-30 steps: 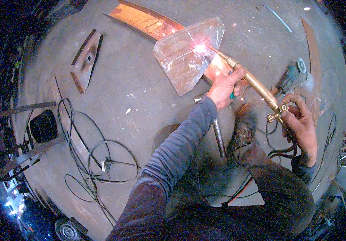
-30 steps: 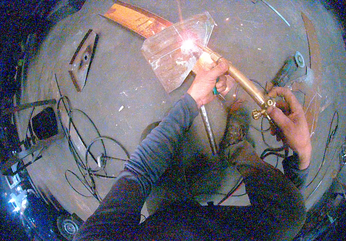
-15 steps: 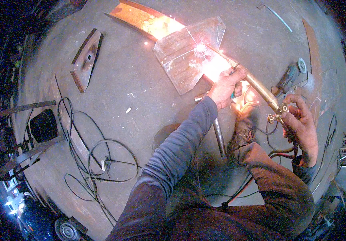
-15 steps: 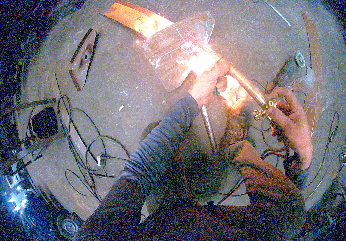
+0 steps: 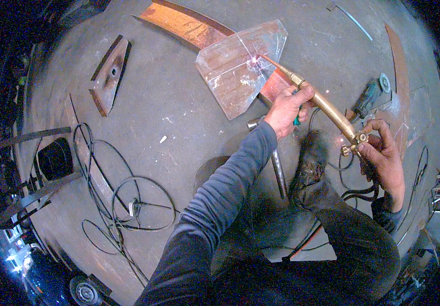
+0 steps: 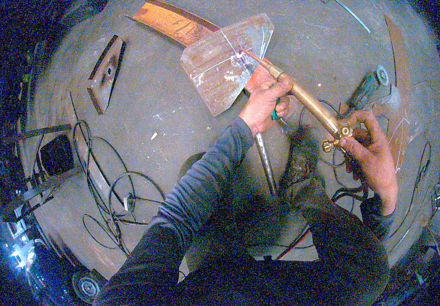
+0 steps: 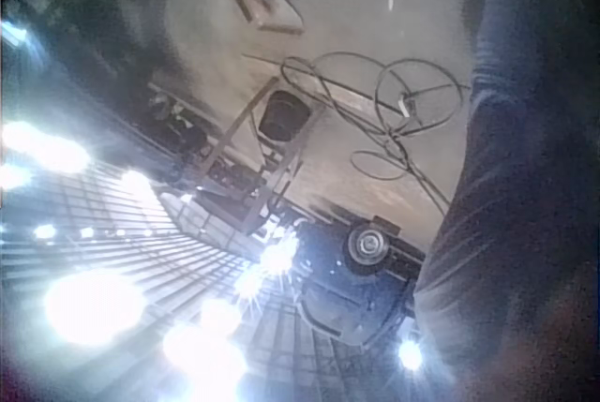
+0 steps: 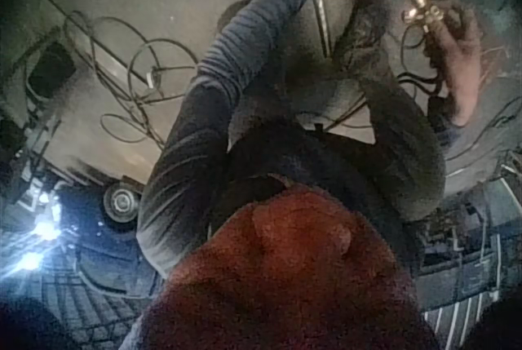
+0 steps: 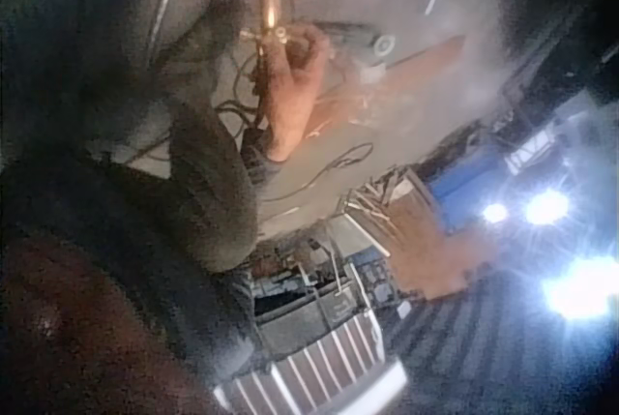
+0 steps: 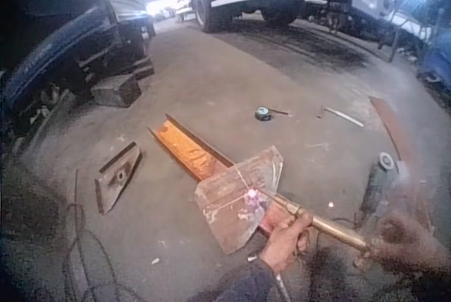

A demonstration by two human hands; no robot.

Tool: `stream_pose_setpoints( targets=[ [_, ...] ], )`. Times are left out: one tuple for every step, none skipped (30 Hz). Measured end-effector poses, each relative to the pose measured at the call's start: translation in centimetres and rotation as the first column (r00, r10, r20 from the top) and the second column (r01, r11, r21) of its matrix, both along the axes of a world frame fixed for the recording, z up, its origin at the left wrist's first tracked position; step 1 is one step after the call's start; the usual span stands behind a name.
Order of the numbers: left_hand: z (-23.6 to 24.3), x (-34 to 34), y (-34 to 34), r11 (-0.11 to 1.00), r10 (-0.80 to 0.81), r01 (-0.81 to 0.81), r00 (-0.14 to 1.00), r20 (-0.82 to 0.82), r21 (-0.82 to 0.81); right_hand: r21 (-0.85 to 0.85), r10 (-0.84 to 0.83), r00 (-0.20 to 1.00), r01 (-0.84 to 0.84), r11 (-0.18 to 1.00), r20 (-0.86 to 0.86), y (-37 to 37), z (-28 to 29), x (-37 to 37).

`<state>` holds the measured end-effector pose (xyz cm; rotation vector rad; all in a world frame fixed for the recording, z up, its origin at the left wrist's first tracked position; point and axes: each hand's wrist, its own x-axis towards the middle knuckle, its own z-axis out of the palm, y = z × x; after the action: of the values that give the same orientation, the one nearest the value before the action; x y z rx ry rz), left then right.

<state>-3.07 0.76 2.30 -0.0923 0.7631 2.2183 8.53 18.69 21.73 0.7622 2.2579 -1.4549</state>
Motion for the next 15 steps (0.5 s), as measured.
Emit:
stream_pose_setpoints(
  targets=[
    [-0.12,0.01,0.02,1.0,0.004,-0.004,1.0,0.01,0.008,0.001,0.0,1.0,0.0,1.0,-0.001,0.05,-0.08,0.02],
    [-0.24,0.04,0.01,1.0,0.003,-0.003,1.0,-0.001,0.005,0.001,0.0,1.0,0.0,1.0,-0.002,0.11,-0.16,0.03],
    [-0.28,0.09,0.01,1.0,0.001,-0.001,1.0,-0.011,0.003,0.002,0.0,1.0,0.0,1.0,-0.003,0.16,-0.25,0.06],
    [-0.32,0.12,0.01,1.0,-0.001,0.001,1.0,-0.022,0.0,0.005,-0.001,1.0,0.001,1.0,-0.001,0.16,-0.28,0.05],
    [-0.37,0.1,-0.02,1.0,-0.005,0.005,1.0,-0.021,0.005,0.008,-0.001,1.0,0.001,1.0,0.001,0.13,-0.29,0.04],
    [-0.37,0.06,-0.03,1.0,-0.01,0.01,1.0,-0.02,0.009,0.01,-0.001,1.0,0.001,1.0,0.002,0.13,-0.23,0.03],
    [-0.38,0.03,-0.04,1.0,-0.014,0.015,1.0,-0.019,0.013,0.016,-0.004,1.0,0.004,1.0,0.001,0.08,-0.16,0.02],
    [-0.38,0.03,-0.04,1.0,-0.012,0.012,1.0,-0.024,0.008,0.022,-0.006,1.0,0.006,1.0,-0.001,-0.04,-0.08,0.0],
    [-0.24,0.03,-0.06,1.0,-0.011,0.011,1.0,-0.029,0.002,0.028,-0.009,1.0,0.009,1.0,-0.002,-0.16,-0.01,-0.01],
    [-0.11,0.03,-0.08,1.0,-0.009,0.009,0.999,-0.034,-0.004,0.034,-0.014,1.0,0.014,0.999,0.003,-0.29,0.09,-0.02],
    [0.03,0.04,-0.09,1.0,-0.009,0.009,0.999,-0.03,-0.003,0.04,-0.019,1.0,0.018,0.999,0.008,-0.42,0.2,-0.03],
    [0.13,0.05,-0.14,1.0,-0.007,0.007,1.0,-0.028,-0.003,0.045,-0.022,1.0,0.022,0.999,0.012,-0.51,0.27,-0.06],
    [0.22,0.05,-0.22,1.0,-0.006,0.006,1.0,-0.025,-0.003,0.04,-0.018,1.0,0.017,0.999,0.013,-0.51,0.3,-0.09],
    [0.31,0.04,-0.31,1.0,-0.008,0.008,1.0,-0.024,-0.01,0.034,-0.013,1.0,0.013,0.999,0.013,-0.5,0.31,-0.11],
    [0.32,0.02,-0.24,1.0,-0.013,0.013,1.0,-0.023,-0.014,0.032,-0.011,1.0,0.011,0.999,0.013,-0.46,0.38,-0.09]
  ],
)
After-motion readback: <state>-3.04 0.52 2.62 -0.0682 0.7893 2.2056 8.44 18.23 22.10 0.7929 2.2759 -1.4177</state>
